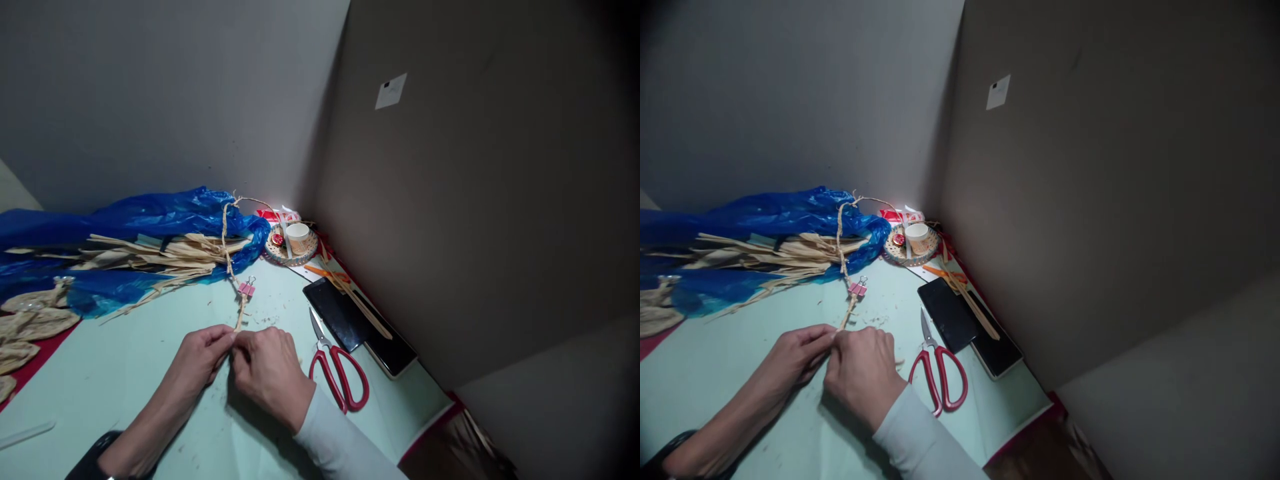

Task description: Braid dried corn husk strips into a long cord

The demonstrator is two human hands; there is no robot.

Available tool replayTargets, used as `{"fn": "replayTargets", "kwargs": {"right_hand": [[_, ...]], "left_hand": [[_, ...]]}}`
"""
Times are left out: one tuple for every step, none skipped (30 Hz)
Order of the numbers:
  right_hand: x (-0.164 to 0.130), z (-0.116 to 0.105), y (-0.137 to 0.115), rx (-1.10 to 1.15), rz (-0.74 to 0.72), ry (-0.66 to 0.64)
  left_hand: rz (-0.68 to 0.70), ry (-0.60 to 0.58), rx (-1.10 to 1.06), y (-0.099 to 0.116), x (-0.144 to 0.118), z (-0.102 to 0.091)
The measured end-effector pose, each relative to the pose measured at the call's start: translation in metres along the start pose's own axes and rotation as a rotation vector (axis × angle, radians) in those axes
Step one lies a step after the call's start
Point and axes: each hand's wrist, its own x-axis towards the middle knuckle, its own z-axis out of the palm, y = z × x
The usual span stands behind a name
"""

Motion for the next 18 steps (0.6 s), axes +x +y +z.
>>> {"fn": "replayTargets", "kwargs": {"right_hand": [[0.001, -0.001, 0.001, 0.036, 0.037, 0.031], [0.002, -0.002, 0.003, 0.078, 0.083, 0.071], [0.004, -0.003, 0.005, 0.126, 0.127, 0.108], [0.006, -0.002, 0.007, 0.180, 0.154, 0.133], [0.008, -0.001, 0.009, 0.240, 0.155, 0.138], [0.010, 0.001, 0.011, 0.309, 0.134, 0.124], [0.012, 0.003, 0.013, 0.383, 0.102, 0.091], [0.013, 0.006, 0.015, 0.456, 0.069, 0.046], [0.015, 0.008, 0.017, 0.518, 0.044, 0.004], [0.016, 0.010, 0.018, 0.564, 0.032, -0.030], [0.018, 0.011, 0.019, 0.594, 0.030, -0.058], [0.018, 0.012, 0.020, 0.606, 0.028, -0.075], [0.019, 0.012, 0.021, 0.602, 0.023, -0.076], [0.020, 0.013, 0.022, 0.600, 0.023, -0.062], [0.020, 0.013, 0.022, 0.608, 0.029, -0.045], [0.021, 0.013, 0.023, 0.625, 0.042, -0.029], [0.021, 0.013, 0.023, 0.647, 0.063, -0.012], [0.022, 0.014, 0.023, 0.670, 0.089, 0.006]], "left_hand": [[-0.003, 0.003, -0.014, 0.000, -0.001, 0.000], [-0.006, 0.005, -0.025, 0.000, -0.001, 0.000], [-0.009, 0.005, -0.032, 0.001, -0.001, -0.001], [-0.011, 0.002, -0.035, 0.002, -0.002, -0.001], [-0.013, -0.002, -0.033, 0.003, -0.002, 0.000], [-0.011, -0.009, -0.028, 0.004, -0.001, 0.000], [-0.009, -0.015, -0.019, 0.004, -0.001, 0.000], [-0.004, -0.022, -0.006, 0.005, 0.000, 0.000], [0.004, -0.030, 0.012, 0.005, 0.001, 0.000], [0.016, -0.038, 0.034, 0.005, 0.002, -0.001], [0.032, -0.046, 0.060, 0.005, 0.003, -0.002], [0.053, -0.053, 0.089, 0.005, 0.004, -0.003], [0.075, -0.059, 0.122, 0.004, 0.005, -0.005], [0.099, -0.063, 0.156, 0.004, 0.006, -0.006], [0.124, -0.065, 0.192, 0.004, 0.007, -0.007], [0.147, -0.065, 0.229, 0.004, 0.007, -0.009], [0.169, -0.062, 0.268, 0.005, 0.006, -0.009], [0.189, -0.058, 0.307, 0.006, 0.006, -0.010]]}}
